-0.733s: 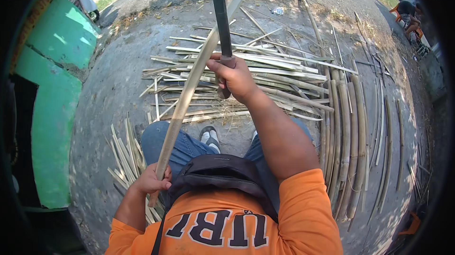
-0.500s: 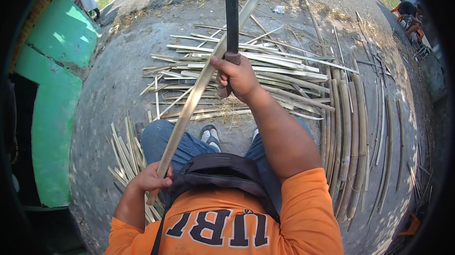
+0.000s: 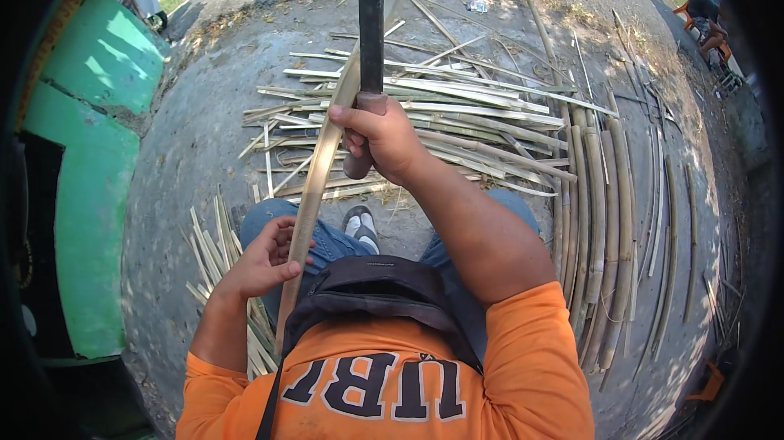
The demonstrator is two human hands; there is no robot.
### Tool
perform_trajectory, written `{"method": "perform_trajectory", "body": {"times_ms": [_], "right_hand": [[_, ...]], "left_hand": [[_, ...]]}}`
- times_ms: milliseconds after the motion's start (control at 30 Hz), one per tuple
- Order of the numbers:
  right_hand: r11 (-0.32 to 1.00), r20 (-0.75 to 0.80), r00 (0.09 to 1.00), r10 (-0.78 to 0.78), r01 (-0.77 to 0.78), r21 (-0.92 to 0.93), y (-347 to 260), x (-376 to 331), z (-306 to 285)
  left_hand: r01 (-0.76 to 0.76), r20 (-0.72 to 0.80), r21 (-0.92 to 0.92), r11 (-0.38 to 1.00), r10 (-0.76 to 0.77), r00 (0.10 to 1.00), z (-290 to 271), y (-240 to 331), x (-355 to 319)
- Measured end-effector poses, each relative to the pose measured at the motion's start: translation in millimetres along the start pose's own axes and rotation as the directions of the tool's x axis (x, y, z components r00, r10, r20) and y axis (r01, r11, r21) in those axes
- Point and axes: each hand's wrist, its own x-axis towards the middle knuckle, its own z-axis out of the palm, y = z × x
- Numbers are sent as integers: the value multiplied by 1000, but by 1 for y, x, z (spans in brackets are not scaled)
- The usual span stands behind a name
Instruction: The person holds a long bamboo strip and uses a machete to shave off thin layers or fibers from its surface, repeating the scraping motion multiple times along the length of the strip.
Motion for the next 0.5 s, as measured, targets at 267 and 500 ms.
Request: {"method": "perform_trajectory", "body": {"times_ms": [267, 500], "right_hand": [[980, -7, 995, 103, -103, -169, 9, -4, 11], [951, 67, 984, 166, -141, -277, -2, -4, 9]], "left_hand": [[-15, 118, -218, 976, 42, 992, 10, 6, 30], [56, 150, -356, 933, -2, 989, 5, 4, 19]]}}
